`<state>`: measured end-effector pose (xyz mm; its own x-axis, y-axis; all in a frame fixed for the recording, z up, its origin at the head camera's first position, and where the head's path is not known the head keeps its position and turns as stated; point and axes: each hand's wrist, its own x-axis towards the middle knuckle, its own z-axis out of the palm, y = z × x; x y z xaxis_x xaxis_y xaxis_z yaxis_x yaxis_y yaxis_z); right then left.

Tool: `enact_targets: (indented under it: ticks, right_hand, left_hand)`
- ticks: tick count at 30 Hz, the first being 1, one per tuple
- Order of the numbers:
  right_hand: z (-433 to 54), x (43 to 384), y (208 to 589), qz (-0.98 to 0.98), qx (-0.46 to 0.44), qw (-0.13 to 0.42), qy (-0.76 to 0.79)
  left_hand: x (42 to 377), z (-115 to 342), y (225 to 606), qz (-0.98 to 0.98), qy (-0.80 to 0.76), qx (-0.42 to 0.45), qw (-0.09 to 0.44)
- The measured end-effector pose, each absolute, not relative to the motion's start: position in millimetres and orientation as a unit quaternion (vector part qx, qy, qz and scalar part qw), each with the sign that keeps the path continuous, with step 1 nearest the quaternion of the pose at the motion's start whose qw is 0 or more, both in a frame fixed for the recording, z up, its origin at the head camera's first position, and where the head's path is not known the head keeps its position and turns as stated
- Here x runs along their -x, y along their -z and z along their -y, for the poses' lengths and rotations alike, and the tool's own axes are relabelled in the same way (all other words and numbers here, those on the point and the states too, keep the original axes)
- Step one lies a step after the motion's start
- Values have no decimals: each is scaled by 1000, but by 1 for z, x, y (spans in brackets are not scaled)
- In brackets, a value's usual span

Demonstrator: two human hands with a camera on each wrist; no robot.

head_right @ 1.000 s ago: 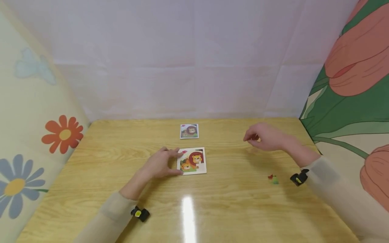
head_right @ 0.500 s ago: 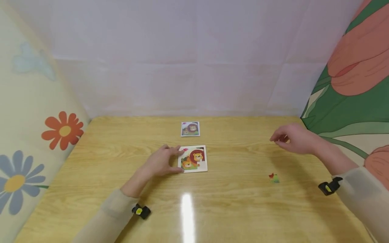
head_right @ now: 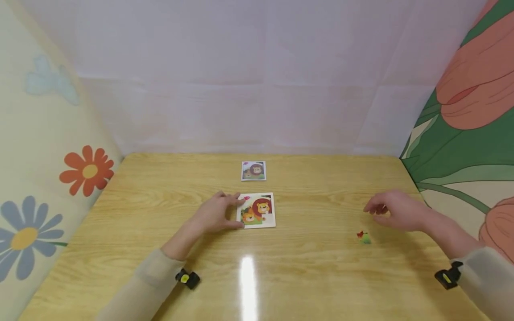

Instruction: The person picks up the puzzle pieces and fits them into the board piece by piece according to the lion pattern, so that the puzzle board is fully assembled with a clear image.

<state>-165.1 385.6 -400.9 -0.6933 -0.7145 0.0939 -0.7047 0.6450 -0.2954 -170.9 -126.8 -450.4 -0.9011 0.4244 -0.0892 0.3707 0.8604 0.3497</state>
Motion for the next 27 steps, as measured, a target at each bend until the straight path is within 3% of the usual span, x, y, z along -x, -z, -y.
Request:
enact_targets:
  ticks: [8,27]
  right_hand:
    - [-383,148,420,-909,376,56,169]
    - [-380,139,442,-920,358,86,135]
  left_hand:
    - [169,127,447,-961,-163,-208,80]
    - [171,126,450,-961,-165,-205,83]
